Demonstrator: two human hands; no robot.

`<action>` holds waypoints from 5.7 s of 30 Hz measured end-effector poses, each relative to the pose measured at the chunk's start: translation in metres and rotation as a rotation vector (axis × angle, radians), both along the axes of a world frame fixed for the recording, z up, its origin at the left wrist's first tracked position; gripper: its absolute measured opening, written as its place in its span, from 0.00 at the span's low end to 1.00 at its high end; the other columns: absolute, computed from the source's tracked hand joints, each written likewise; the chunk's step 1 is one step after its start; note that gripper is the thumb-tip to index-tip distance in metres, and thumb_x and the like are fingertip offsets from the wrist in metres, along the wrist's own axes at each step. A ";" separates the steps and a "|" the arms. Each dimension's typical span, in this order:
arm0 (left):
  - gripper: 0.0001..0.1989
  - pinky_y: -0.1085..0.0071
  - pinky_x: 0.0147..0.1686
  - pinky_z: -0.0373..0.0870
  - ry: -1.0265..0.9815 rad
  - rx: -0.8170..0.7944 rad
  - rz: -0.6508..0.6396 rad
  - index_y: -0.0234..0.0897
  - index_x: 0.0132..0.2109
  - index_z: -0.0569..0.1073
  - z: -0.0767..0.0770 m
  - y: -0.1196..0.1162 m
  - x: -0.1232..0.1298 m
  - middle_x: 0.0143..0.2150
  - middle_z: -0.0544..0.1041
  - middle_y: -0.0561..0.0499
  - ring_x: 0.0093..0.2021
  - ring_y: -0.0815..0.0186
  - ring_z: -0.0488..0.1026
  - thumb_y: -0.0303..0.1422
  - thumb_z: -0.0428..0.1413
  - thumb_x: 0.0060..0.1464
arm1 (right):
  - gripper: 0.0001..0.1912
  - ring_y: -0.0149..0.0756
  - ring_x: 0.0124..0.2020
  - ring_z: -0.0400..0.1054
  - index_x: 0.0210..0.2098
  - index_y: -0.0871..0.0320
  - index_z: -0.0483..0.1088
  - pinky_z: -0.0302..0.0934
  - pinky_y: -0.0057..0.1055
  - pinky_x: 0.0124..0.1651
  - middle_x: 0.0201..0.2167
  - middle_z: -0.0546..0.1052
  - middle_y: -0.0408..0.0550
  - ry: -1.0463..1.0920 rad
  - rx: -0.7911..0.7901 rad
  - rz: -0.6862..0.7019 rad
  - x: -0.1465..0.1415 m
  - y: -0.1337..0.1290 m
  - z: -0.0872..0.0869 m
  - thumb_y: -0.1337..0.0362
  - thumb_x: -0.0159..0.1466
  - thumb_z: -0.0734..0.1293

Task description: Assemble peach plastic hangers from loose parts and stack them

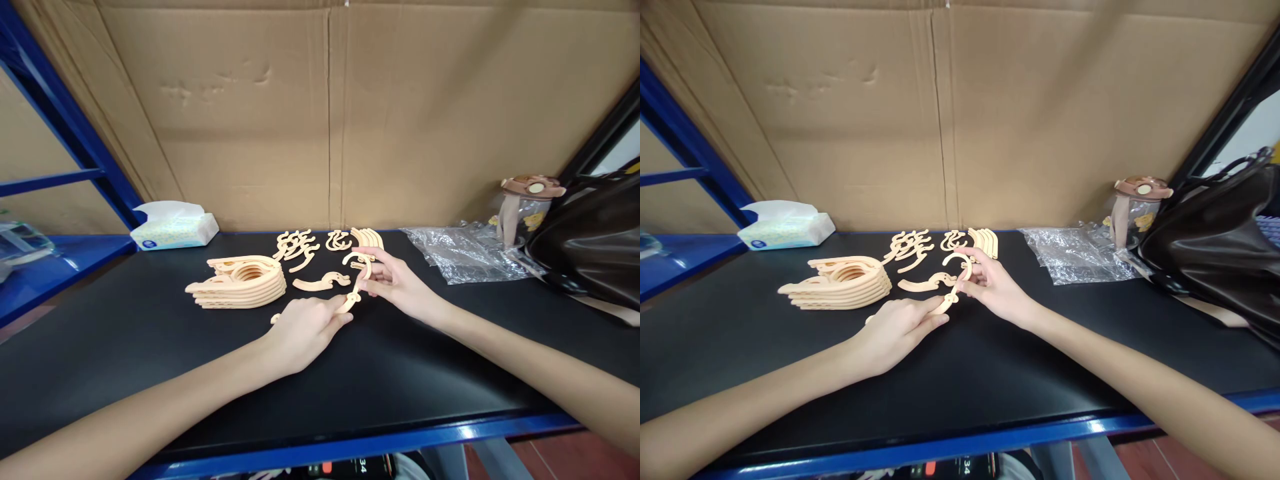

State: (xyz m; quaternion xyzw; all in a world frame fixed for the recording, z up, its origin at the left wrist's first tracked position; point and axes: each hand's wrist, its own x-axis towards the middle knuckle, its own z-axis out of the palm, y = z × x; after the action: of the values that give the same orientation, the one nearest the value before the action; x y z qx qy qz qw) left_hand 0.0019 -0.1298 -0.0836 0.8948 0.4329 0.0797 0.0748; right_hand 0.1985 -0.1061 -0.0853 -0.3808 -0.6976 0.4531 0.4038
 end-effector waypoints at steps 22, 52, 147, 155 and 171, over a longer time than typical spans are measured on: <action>0.13 0.77 0.23 0.62 -0.370 -0.660 0.000 0.40 0.45 0.66 0.010 0.001 -0.008 0.29 0.73 0.57 0.23 0.72 0.66 0.43 0.46 0.60 | 0.27 0.31 0.33 0.68 0.57 0.54 0.55 0.63 0.34 0.41 0.31 0.71 0.41 -0.067 0.038 0.173 0.002 -0.002 -0.004 0.64 0.61 0.65; 0.12 0.75 0.20 0.72 -0.905 -1.091 0.144 0.32 0.37 0.67 0.006 0.006 -0.005 0.34 0.74 0.49 0.27 0.70 0.71 0.38 0.54 0.57 | 0.11 0.38 0.37 0.68 0.32 0.57 0.71 0.56 0.30 0.30 0.35 0.74 0.45 -1.013 0.569 -0.474 0.031 0.025 -0.005 0.55 0.60 0.65; 0.19 0.79 0.16 0.58 -0.577 -0.702 0.042 0.35 0.30 0.67 -0.001 0.001 -0.004 0.21 0.67 0.56 0.16 0.75 0.61 0.45 0.46 0.59 | 0.21 0.25 0.19 0.53 0.20 0.59 0.65 0.42 0.27 0.26 0.16 0.66 0.39 -0.880 0.854 0.071 0.009 -0.007 -0.005 0.54 0.64 0.60; 0.22 0.76 0.20 0.49 -0.315 -0.453 -0.055 0.35 0.29 0.64 0.003 0.001 -0.010 0.21 0.53 0.59 0.22 0.73 0.51 0.49 0.44 0.59 | 0.20 0.35 0.32 0.59 0.27 0.59 0.66 0.53 0.32 0.36 0.27 0.69 0.46 -0.801 1.031 -0.009 0.010 -0.004 0.000 0.48 0.61 0.62; 0.21 0.75 0.28 0.58 -0.245 -0.392 -0.116 0.36 0.32 0.67 0.008 0.001 -0.011 0.25 0.68 0.56 0.26 0.70 0.65 0.45 0.40 0.63 | 0.25 0.40 0.38 0.64 0.39 0.61 0.69 0.54 0.36 0.41 0.38 0.72 0.53 -0.759 1.093 -0.167 0.009 -0.007 0.001 0.43 0.58 0.64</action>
State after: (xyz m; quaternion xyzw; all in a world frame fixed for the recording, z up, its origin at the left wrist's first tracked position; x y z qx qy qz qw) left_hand -0.0094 -0.1291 -0.0754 0.8702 0.3755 0.0977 0.3036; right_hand 0.2078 -0.1128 -0.0841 -0.3072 -0.8885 -0.1635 0.2990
